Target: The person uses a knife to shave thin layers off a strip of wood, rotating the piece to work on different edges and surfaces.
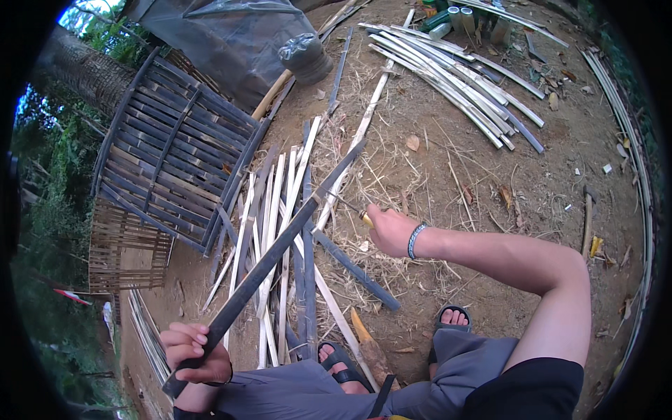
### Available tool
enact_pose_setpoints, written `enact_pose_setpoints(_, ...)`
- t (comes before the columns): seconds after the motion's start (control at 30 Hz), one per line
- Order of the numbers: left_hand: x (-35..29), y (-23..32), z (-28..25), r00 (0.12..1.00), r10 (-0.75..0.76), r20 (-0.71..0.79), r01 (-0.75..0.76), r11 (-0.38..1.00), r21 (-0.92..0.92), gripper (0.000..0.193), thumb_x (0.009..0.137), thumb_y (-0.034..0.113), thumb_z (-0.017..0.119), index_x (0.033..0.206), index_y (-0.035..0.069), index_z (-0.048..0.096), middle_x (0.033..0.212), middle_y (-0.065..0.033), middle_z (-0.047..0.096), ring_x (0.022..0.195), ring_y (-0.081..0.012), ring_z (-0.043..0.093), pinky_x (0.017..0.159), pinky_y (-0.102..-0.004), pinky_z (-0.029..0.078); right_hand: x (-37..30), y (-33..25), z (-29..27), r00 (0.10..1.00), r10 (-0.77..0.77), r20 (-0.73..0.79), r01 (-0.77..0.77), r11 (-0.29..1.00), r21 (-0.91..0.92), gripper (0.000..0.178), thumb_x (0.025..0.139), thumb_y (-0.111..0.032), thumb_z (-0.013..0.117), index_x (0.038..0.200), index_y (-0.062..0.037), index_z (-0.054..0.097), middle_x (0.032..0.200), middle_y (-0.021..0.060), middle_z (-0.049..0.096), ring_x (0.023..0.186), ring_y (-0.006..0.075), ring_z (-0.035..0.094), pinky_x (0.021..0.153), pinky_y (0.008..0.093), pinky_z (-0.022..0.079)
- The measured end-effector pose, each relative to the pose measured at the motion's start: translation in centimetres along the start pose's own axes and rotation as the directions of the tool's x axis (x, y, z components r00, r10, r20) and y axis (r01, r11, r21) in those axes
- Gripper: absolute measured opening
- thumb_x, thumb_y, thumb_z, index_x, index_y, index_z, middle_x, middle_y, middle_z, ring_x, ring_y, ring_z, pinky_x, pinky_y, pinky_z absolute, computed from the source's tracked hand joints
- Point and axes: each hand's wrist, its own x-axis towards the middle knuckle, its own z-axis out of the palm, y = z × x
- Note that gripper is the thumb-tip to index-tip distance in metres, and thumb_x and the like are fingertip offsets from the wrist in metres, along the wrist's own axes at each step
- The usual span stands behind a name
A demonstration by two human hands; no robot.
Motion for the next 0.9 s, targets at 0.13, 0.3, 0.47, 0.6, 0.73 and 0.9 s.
enact_pose_setpoints(0.13, 0.9, -0.7, -0.1, 1.000, -0.025, -0.007, 0.026, 0.995, 0.091, 0.060, 0.094, 0.062, 0.033, 0.075, 0.008, 0.051, 0.080, -0.0058, 0.036, 0.072, -0.0178, 0.044, 0.069, -0.0280, 0.047, -1.4, -4.1, 0.4, 0.989, -0.103, -0.108, 0.118, 0.982, 0.147, 0.022, 0.093, -0.015, 0.046, 0.097, 0.0024, 0.034, 0.064, 0.0267, 0.056, 0.063, 0.0443, 0.060, 0.058, 0.0511, 0.049)
enact_pose_setpoints(0.3, 0.6, 0.3, 0.0, 0.998, 0.056, 0.022, -0.058, 0.992, 0.115, 0.058, 0.095, 0.058, 0.035, 0.075, 0.007, 0.055, 0.078, -0.0075, 0.041, 0.067, -0.0174, 0.049, 0.055, -0.0248, 0.052, -3.8, -8.8, 2.5, 0.934, -0.326, -0.144, 0.353, 0.899, 0.258, 0.025, 0.095, -0.020, 0.049, 0.100, 0.0002, 0.035, 0.080, 0.0253, 0.058, 0.063, 0.0431, 0.059, 0.054, 0.0498, 0.049)
enact_pose_setpoints(0.47, -0.3, -0.1, 1.2, 0.975, 0.219, 0.023, -0.220, 0.973, 0.070, 0.053, 0.096, 0.053, 0.041, 0.069, 0.009, 0.053, 0.071, -0.0053, 0.042, 0.062, -0.0180, 0.048, 0.055, -0.0251, 0.051, -4.3, -9.1, 3.3, 0.907, -0.406, -0.111, 0.419, 0.893, 0.162, 0.023, 0.095, -0.017, 0.048, 0.099, 0.0001, 0.034, 0.084, 0.0247, 0.057, 0.063, 0.0427, 0.059, 0.055, 0.0476, 0.050)
enact_pose_setpoints(0.6, -0.3, 1.3, 1.6, 0.986, 0.150, 0.070, -0.158, 0.980, 0.119, 0.050, 0.094, 0.051, 0.046, 0.069, 0.008, 0.056, 0.071, -0.0049, 0.043, 0.063, -0.0176, 0.049, 0.055, -0.0264, 0.052, -0.8, -4.1, 3.1, 0.991, -0.123, -0.051, 0.129, 0.983, 0.129, 0.023, 0.094, -0.012, 0.049, 0.100, 0.0008, 0.031, 0.067, 0.0233, 0.054, 0.061, 0.0413, 0.059, 0.052, 0.0495, 0.047)
enact_pose_setpoints(0.73, -1.0, 0.7, 1.3, 0.987, 0.155, 0.044, -0.157, 0.987, 0.042, 0.049, 0.094, 0.049, 0.049, 0.070, 0.007, 0.057, 0.074, -0.0048, 0.043, 0.065, -0.0177, 0.050, 0.057, -0.0278, 0.054, -5.2, -9.6, 2.8, 0.926, -0.375, -0.037, 0.374, 0.902, 0.215, 0.023, 0.094, -0.013, 0.048, 0.099, 0.0012, 0.031, 0.065, 0.0207, 0.056, 0.054, 0.0421, 0.057, 0.047, 0.0487, 0.046)
enact_pose_setpoints(0.9, -0.3, 2.0, 0.9, 0.960, 0.085, 0.268, -0.100, 0.994, 0.044, 0.044, 0.094, 0.048, 0.049, 0.078, 0.008, 0.060, 0.081, -0.0042, 0.045, 0.070, -0.0185, 0.052, 0.060, -0.0296, 0.055, -2.9, -5.7, 0.8, 0.987, -0.149, 0.061, 0.143, 0.985, 0.094, 0.018, 0.091, -0.008, 0.046, 0.097, 0.0027, 0.032, 0.065, 0.0214, 0.057, 0.058, 0.0391, 0.061, 0.049, 0.0455, 0.049)
